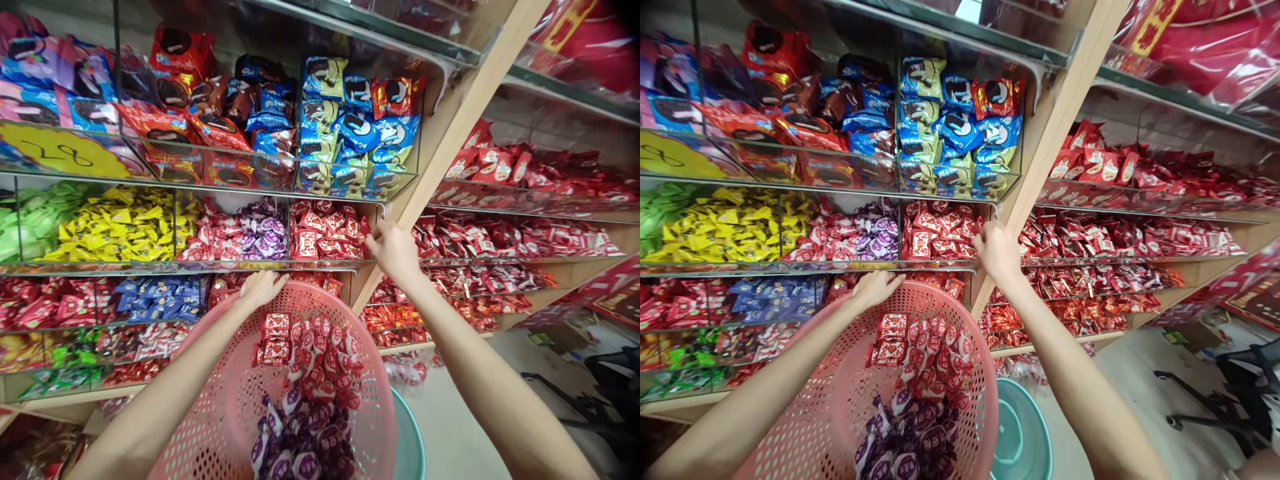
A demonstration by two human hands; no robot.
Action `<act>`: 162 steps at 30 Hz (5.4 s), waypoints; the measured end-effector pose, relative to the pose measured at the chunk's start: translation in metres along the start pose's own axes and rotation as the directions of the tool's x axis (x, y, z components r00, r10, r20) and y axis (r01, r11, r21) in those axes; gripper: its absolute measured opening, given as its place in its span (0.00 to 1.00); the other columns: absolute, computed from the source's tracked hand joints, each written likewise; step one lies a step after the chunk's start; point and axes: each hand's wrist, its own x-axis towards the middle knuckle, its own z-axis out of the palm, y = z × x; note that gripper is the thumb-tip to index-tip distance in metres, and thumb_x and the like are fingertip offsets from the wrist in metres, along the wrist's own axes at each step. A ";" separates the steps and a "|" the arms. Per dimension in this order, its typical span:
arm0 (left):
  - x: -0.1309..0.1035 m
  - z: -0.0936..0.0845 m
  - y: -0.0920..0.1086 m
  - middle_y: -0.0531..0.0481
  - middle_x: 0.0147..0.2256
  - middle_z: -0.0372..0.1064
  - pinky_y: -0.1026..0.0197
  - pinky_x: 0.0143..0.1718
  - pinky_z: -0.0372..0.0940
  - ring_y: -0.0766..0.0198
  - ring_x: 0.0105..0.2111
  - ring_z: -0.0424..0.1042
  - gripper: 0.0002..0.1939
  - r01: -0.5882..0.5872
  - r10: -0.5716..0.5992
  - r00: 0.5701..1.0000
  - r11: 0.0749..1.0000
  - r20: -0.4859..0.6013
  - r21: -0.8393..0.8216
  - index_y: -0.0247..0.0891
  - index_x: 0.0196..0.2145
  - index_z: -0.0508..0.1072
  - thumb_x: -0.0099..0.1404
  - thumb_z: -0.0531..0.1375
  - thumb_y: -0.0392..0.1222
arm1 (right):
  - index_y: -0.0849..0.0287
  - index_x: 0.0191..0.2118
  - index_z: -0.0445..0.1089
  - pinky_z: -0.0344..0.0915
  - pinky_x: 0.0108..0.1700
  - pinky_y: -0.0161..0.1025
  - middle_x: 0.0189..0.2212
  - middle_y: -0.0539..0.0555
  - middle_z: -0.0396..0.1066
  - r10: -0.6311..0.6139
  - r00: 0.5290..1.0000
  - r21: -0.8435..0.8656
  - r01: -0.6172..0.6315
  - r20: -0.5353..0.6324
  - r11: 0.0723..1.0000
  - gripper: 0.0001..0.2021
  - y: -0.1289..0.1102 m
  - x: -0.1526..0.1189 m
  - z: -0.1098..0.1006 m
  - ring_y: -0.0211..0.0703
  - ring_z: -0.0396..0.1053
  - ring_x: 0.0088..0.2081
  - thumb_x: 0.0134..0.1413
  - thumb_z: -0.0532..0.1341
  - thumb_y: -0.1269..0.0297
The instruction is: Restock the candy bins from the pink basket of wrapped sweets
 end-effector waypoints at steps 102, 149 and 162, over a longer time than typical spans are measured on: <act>0.001 0.004 -0.009 0.41 0.29 0.71 0.59 0.33 0.60 0.54 0.32 0.71 0.36 -0.035 0.035 0.997 0.999 -0.074 0.000 0.37 0.25 0.71 0.59 0.33 0.64 | 0.63 0.31 0.68 0.63 0.26 0.31 0.25 0.49 0.68 -0.051 0.964 0.920 -0.231 0.260 0.316 0.09 -0.052 0.049 0.073 0.30 0.61 0.22 0.40 0.56 0.72; -0.005 -0.012 0.045 0.38 0.28 0.72 0.59 0.32 0.59 0.52 0.33 0.71 0.43 -0.004 -0.005 0.999 0.987 -0.054 -0.164 0.35 0.23 0.73 0.55 0.28 0.68 | 0.63 0.28 0.65 0.67 0.23 0.27 0.22 0.46 0.62 0.072 0.887 0.874 -0.463 0.457 0.149 0.07 -0.056 0.022 0.076 0.26 0.61 0.20 0.42 0.55 0.80; -0.002 -0.014 0.048 0.37 0.33 0.72 0.59 0.35 0.60 0.52 0.37 0.70 0.43 0.054 -0.061 0.998 0.982 -0.033 -0.184 0.34 0.30 0.74 0.57 0.29 0.66 | 0.62 0.28 0.66 0.69 0.30 0.32 0.25 0.48 0.66 0.080 0.859 0.862 -0.506 0.506 -0.025 0.07 -0.051 0.018 0.066 0.28 0.65 0.24 0.44 0.55 0.80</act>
